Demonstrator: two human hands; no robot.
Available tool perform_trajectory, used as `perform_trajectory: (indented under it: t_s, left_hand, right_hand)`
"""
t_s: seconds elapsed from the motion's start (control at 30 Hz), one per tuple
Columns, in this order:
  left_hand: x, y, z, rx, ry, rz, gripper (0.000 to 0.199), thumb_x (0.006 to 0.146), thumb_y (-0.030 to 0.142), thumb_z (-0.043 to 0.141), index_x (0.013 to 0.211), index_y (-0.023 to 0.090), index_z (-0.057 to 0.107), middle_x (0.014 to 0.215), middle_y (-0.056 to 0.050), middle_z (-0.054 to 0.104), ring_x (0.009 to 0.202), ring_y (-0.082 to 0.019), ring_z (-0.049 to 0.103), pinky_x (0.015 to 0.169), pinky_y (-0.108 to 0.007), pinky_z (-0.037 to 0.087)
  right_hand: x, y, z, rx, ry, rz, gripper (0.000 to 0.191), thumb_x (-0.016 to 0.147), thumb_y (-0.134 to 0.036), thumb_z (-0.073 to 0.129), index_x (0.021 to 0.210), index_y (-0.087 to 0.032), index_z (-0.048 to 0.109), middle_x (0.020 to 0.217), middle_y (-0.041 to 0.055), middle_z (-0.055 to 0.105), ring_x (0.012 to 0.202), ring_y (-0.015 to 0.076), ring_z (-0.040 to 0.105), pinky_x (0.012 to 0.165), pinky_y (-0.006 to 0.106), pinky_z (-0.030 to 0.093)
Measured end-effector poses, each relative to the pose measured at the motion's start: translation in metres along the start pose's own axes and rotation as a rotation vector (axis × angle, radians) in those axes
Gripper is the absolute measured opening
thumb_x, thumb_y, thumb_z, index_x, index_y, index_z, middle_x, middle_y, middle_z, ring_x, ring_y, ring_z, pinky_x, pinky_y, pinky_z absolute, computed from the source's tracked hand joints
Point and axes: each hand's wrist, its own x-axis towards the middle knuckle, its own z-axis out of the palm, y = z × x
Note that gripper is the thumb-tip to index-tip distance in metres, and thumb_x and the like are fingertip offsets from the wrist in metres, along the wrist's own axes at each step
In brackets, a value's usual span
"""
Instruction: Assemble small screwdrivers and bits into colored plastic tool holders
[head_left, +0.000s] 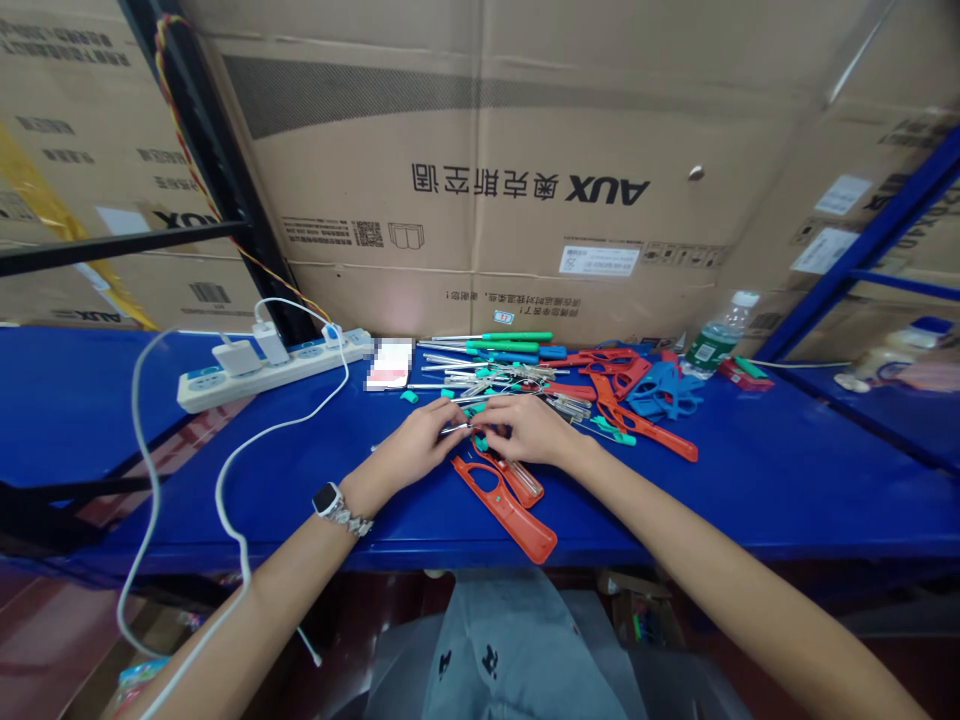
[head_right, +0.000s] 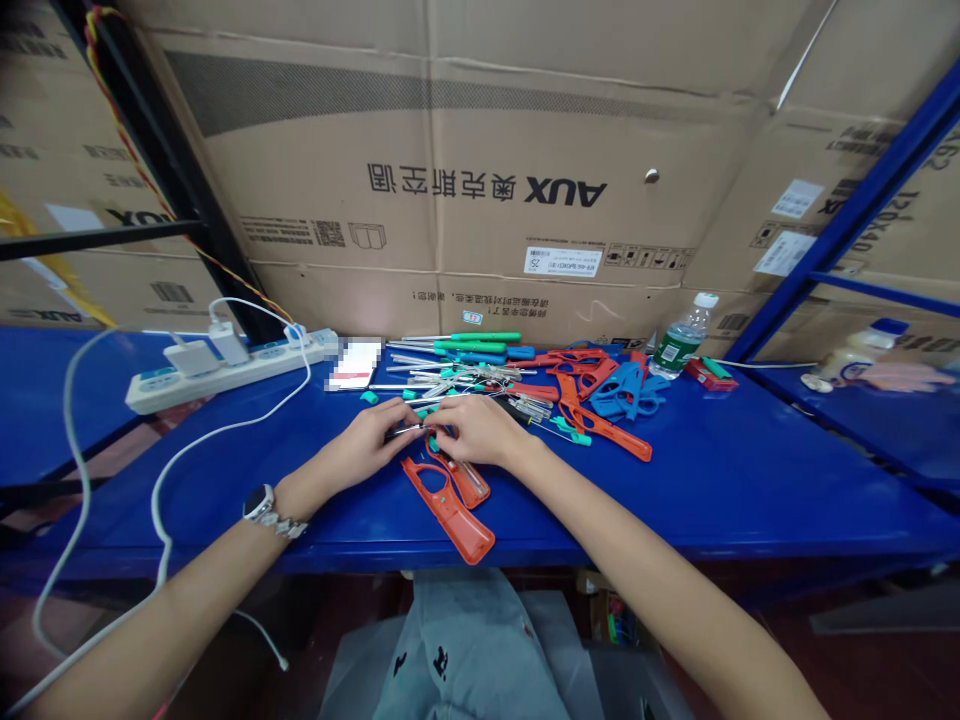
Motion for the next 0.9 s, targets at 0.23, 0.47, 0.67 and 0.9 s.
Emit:
perform_trajectory:
  t_s: [0.23, 0.47, 0.67, 0.9]
  left_hand:
    - [-0.002, 0.000, 0.000, 0.038, 0.002, -0.002, 0.016, 0.102, 0.030, 0.052, 0.093, 0.019, 0.060, 0.093, -0.005, 0.064, 0.081, -0.020, 0.063, 0.073, -0.032, 0.051]
    - [-0.002, 0.005, -0.003, 0.017, -0.052, 0.056, 0.019, 0.104, 0.026, 0.048, 0.108, 0.021, 0.065, 0.106, -0.007, 0.070, 0.094, -0.021, 0.068, 0.085, -0.034, 0.053]
    - [-0.001, 0.005, -0.002, 0.023, -0.028, 0.045, 0.019, 0.103, 0.024, 0.048, 0.105, 0.020, 0.067, 0.103, -0.007, 0.068, 0.091, -0.021, 0.067, 0.085, -0.035, 0.055]
    - [-0.002, 0.007, -0.004, -0.003, -0.057, 0.109, 0.024, 0.105, 0.025, 0.047, 0.119, 0.022, 0.067, 0.109, -0.007, 0.064, 0.100, -0.022, 0.065, 0.092, -0.038, 0.054]
  right_hand:
    - [-0.005, -0.008, 0.004, -0.023, 0.001, 0.103, 0.026, 0.095, -0.015, 0.057, 0.116, -0.020, 0.069, 0.103, 0.0054, 0.078, 0.086, 0.0184, 0.069, 0.069, 0.027, 0.041]
    - [-0.008, -0.018, -0.002, 0.023, 0.064, 0.163, 0.021, 0.089, -0.025, 0.065, 0.108, -0.019, 0.066, 0.105, 0.0069, 0.074, 0.089, 0.0201, 0.067, 0.072, 0.030, 0.043]
    - [-0.014, -0.030, -0.001, -0.108, 0.047, 0.276, 0.019, 0.093, -0.037, 0.065, 0.088, -0.019, 0.068, 0.093, 0.0065, 0.070, 0.090, 0.0208, 0.061, 0.067, 0.029, 0.039]
    - [-0.024, -0.033, 0.001, -0.142, 0.022, 0.249, 0.026, 0.094, -0.041, 0.065, 0.103, -0.018, 0.072, 0.097, 0.0077, 0.070, 0.094, 0.0225, 0.059, 0.069, 0.031, 0.042]
